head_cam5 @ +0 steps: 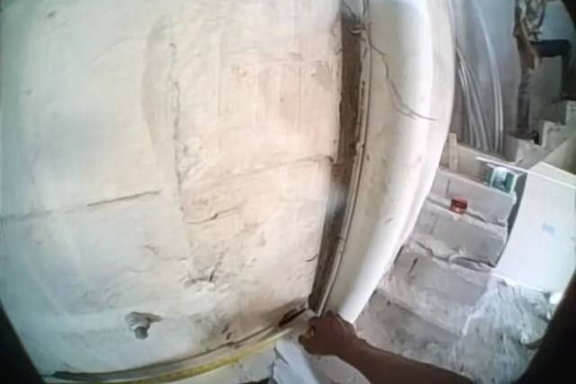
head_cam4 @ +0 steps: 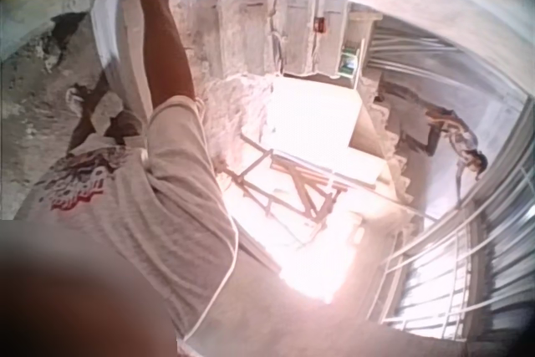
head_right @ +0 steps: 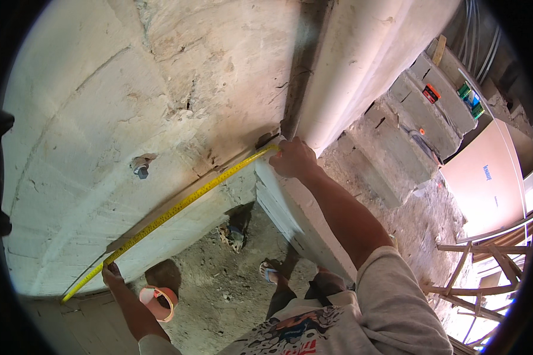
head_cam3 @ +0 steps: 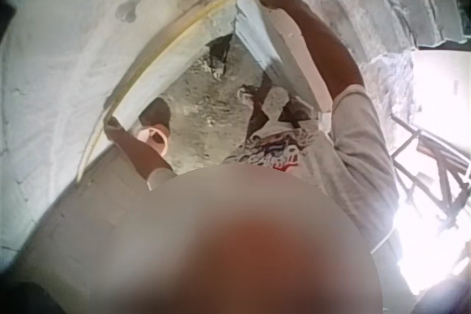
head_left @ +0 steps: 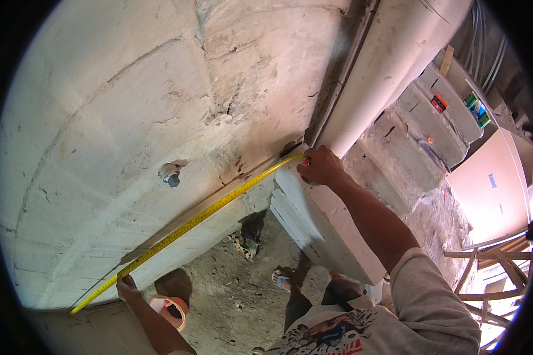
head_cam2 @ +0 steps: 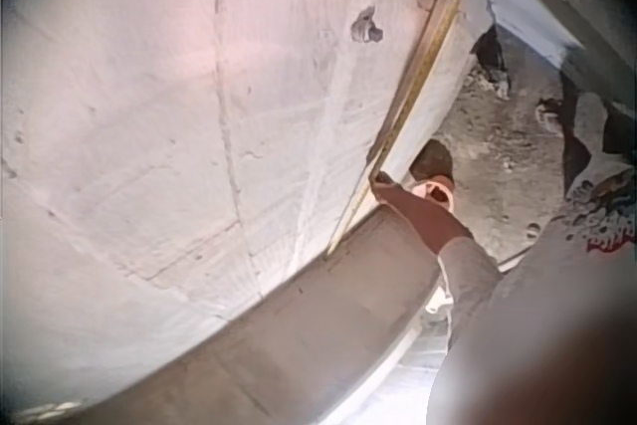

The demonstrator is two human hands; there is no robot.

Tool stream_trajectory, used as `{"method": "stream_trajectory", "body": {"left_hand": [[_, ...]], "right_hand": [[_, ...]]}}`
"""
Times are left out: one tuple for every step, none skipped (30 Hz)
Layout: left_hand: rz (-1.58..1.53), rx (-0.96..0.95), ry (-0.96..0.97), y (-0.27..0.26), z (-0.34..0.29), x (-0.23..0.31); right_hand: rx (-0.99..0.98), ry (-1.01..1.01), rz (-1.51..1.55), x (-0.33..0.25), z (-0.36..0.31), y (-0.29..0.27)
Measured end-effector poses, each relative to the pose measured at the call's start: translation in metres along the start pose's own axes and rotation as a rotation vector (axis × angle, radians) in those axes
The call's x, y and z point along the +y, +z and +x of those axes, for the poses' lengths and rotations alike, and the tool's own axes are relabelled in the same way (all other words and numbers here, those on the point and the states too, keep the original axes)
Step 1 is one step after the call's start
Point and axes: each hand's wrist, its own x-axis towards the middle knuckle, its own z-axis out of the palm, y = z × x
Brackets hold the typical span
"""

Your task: The person places rectangular wall tiles against a concrete wall, taps them into position with a hammer, and uses a trowel to apply mortar between the tile and wall. They also measure the wall with a tape measure and adjust tile placement multiple times.

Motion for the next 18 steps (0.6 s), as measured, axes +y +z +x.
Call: {"method": "stream_trajectory", "body": {"left_hand": [[0.007, -0.006, 0.003, 0.0, 0.0, 0.0], [0.001, 0.002, -0.005, 0.0, 0.0, 0.0], [-0.005, 0.01, -0.014, 0.0, 0.0, -0.001], [-0.011, 0.016, -0.022, 0.0, 0.0, -0.002], [-0.009, 0.006, -0.018, 0.0, 0.0, -0.002], [-0.007, -0.004, -0.015, -0.001, 0.001, -0.003], [-0.004, -0.013, -0.013, -0.001, 0.001, -0.004], [-0.013, -0.025, -0.002, -0.001, 0.003, -0.005], [-0.021, -0.035, 0.009, -0.002, 0.004, -0.005], [-0.023, -0.013, 0.009, -0.002, 0.005, -0.006], [-0.041, -0.053, 0.025, -0.003, 0.006, -0.006], [-0.052, -0.062, 0.029, -0.004, 0.007, -0.006], [-0.056, -0.028, 0.017, -0.006, 0.008, -0.006], [-0.052, -0.057, 0.028, -0.009, 0.007, -0.006], [-0.046, -0.045, 0.023, -0.013, 0.007, -0.007], [-0.016, -0.075, 0.057, -0.017, 0.005, -0.008], [-0.027, -0.095, 0.09, -0.024, 0.001, -0.009], [-0.015, -0.164, 0.16, -0.032, -0.003, -0.01]], "right_hand": [[0.004, 0.005, -0.005, 0.0, 0.0, 0.0], [-0.005, 0.004, 0.008, 0.001, 0.001, 0.001], [-0.002, 0.005, 0.017, 0.001, 0.001, 0.001], [0.006, 0.008, 0.022, 0.002, 0.001, 0.001], [-0.002, 0.006, 0.022, 0.002, 0.001, 0.001], [-0.005, 0.006, 0.017, 0.003, 0.001, 0.001], [-0.007, 0.003, 0.012, 0.003, 0.001, 0.001], [-0.004, -0.003, 0.012, 0.003, 0.001, 0.001], [-0.001, -0.013, 0.012, 0.003, 0.001, 0.001], [-0.008, -0.011, 0.002, 0.002, 0.001, 0.0], [-0.008, -0.027, 0.004, 0.002, 0.001, 0.0], [-0.018, -0.031, -0.005, 0.002, 0.001, -0.001], [-0.026, -0.023, -0.025, 0.003, 0.0, -0.001], [-0.053, -0.034, -0.007, 0.005, -0.002, -0.003], [-0.072, -0.037, -0.001, 0.008, -0.005, -0.005], [-0.092, -0.038, 0.003, 0.012, -0.009, -0.008], [-0.144, -0.05, 0.013, 0.019, -0.016, -0.011], [-0.192, -0.056, 0.023, 0.029, -0.025, -0.016]]}}
